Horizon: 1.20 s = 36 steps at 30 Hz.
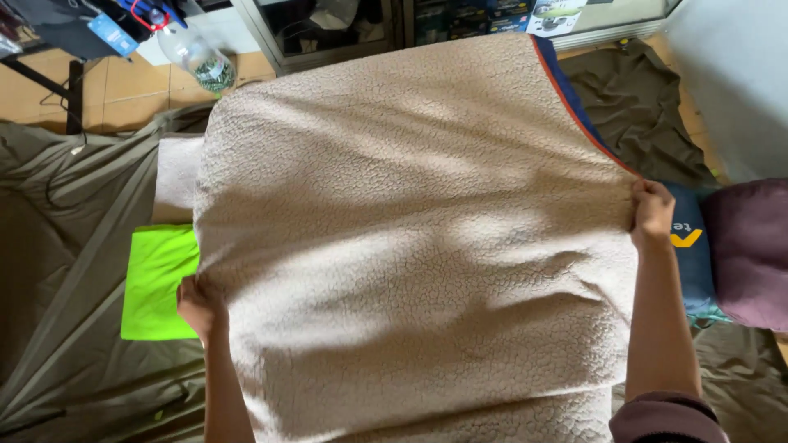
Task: The person unfolds a blue sleeping bag, smooths out the interior fleece lining, and then folds it back up.
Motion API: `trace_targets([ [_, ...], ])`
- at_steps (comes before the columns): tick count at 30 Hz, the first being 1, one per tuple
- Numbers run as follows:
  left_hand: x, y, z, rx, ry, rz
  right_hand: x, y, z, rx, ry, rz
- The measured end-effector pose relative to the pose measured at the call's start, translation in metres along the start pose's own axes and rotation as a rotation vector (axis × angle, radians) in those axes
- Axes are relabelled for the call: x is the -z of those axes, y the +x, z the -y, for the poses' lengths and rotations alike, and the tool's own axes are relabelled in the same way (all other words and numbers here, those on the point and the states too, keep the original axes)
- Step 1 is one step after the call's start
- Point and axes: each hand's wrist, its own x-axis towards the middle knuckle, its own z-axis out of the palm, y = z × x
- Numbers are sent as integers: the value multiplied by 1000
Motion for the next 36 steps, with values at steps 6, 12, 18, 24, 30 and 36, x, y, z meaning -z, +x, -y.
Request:
trace_targets([
  [6, 39, 2, -34, -91, -406, 22, 43, -16, 24, -13, 150, 61],
  [12, 103, -11, -63, 47, -607, 92, 78, -83, 69, 55, 181, 65],
  [18, 164, -38, -83, 122, -863, 65, 140, -113, 59, 314, 150, -2],
  [24, 182, -124, -38, 172, -809, 47, 194, -145, -5, 356, 328, -35],
  [30, 166, -213, 31, 473, -444, 523, 208, -157, -93, 112, 66, -194],
  [36, 112, -201, -6, -35, 165, 120, 114, -184, -74, 87, -958, -348],
])
